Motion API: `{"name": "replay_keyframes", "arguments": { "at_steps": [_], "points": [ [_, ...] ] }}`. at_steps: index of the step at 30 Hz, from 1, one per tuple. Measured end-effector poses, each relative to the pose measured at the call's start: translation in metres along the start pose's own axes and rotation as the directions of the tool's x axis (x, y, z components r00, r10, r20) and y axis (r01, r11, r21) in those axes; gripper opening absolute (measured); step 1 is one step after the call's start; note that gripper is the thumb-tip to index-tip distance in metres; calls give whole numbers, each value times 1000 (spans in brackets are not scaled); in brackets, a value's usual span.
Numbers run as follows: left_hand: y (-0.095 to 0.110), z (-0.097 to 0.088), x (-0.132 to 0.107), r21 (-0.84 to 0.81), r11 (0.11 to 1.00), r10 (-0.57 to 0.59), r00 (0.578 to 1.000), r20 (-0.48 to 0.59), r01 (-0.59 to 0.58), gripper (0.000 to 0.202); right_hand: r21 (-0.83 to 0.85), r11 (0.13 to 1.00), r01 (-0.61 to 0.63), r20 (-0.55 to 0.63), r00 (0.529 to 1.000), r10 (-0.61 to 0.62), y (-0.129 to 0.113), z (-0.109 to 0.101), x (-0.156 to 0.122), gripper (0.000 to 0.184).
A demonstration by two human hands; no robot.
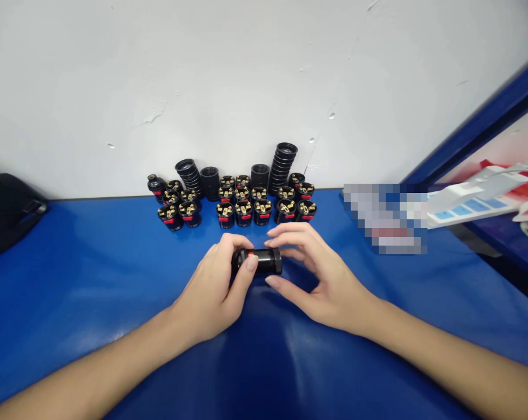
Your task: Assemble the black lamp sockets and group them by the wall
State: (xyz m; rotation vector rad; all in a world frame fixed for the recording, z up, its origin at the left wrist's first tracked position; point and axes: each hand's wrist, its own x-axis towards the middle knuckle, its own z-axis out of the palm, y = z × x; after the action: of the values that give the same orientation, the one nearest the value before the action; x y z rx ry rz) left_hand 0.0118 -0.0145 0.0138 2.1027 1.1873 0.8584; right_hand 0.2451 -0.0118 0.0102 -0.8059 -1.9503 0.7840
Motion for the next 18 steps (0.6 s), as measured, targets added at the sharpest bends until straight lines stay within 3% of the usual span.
{"name": "replay_keyframes", "arguments": {
  "at_steps": [5,9,14,16,18],
  "points": [
    [-1,0,0,-19,999,26,1000,-3,-26,20,37,987,-156,52,987,154,4,-1,1,22],
    [-4,0,2,-38,998,43,999,-32,-44,18,48,999,-7,5,1000,7,7,-1,-1,29],
    [-4,0,4,-64,997,50,998,-42,-53,17,-123,976,177,-3,984,-178,4,-2,-1,33],
    [-4,0,4,-59,996,66,997,-49,-68,17,-117,979,167,-19,985,-170,2,-2,-1,37],
    [-4,0,3,-45,996,79,995,-58,-81,17,-47,996,80,-30,996,-81,1,-1,-1,44]
  ]
}}
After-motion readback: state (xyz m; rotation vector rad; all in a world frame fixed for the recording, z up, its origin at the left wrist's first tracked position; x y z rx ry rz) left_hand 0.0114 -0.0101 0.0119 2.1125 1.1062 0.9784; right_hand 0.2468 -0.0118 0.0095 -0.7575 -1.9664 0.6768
